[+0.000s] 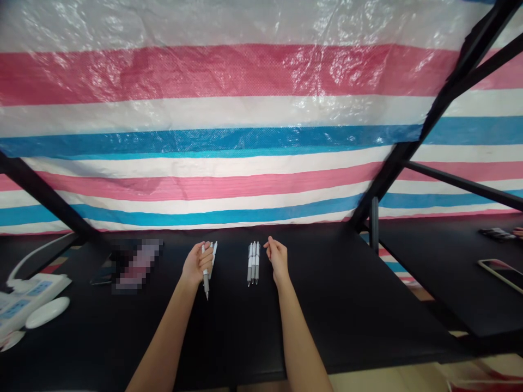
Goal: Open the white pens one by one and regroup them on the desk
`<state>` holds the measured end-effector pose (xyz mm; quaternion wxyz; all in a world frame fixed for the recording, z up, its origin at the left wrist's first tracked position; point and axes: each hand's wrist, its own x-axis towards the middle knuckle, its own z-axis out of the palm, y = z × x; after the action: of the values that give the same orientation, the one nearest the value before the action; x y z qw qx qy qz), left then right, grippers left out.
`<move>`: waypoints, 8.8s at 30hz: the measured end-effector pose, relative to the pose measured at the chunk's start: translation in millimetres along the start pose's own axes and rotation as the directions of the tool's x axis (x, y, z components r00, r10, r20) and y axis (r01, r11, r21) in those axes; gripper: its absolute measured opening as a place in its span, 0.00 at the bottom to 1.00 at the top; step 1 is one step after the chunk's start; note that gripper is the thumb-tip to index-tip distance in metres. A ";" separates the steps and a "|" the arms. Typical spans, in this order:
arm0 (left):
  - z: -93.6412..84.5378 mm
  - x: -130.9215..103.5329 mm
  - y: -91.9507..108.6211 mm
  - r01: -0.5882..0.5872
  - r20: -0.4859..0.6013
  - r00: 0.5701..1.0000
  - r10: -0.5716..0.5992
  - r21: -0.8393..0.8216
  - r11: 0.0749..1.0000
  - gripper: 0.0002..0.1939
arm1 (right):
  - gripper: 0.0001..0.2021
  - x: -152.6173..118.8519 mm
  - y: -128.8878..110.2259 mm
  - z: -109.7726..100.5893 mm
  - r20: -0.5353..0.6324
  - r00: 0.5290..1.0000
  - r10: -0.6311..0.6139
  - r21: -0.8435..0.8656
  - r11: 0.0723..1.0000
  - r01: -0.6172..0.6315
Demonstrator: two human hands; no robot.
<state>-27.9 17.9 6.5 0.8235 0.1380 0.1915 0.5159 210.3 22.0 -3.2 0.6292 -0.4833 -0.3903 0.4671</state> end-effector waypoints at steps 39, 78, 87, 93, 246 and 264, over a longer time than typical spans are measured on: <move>8.7 11.9 -23.6 0.036 -0.037 0.999 -0.035 0.030 0.999 0.12 | 0.21 -1.1 0.5 -0.5 -0.047 0.999 -0.005 -0.039 0.999 0.003; -6.8 18.8 -37.1 -0.256 0.044 0.769 0.638 0.935 0.244 0.27 | 0.18 3.8 5.0 -3.2 0.009 0.977 0.212 0.167 0.963 -0.210; -12.9 19.1 -39.5 -0.249 0.212 0.728 0.652 0.968 -0.038 0.26 | 0.19 -1.0 5.5 2.5 0.037 0.994 0.100 0.020 0.995 -0.101; -12.1 19.5 -38.5 -0.272 0.222 0.705 0.674 0.962 -0.031 0.26 | 0.20 -2.6 7.2 3.9 0.087 0.995 0.056 -0.022 0.998 -0.054; 8.9 4.0 -27.7 -0.243 0.303 0.664 0.684 0.952 -0.186 0.16 | 0.14 -2.2 -0.4 1.9 0.295 0.926 -0.234 -0.352 0.875 0.333; 12.8 3.9 -28.0 -0.312 0.374 0.659 0.653 0.925 -0.215 0.15 | 0.14 -1.6 0.7 1.5 0.275 0.929 -0.246 -0.340 0.879 0.333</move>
<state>1.8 9.0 5.4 0.1855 0.6490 0.5146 0.5288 208.3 20.9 -3.5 0.5382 -0.4763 -0.6100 0.3338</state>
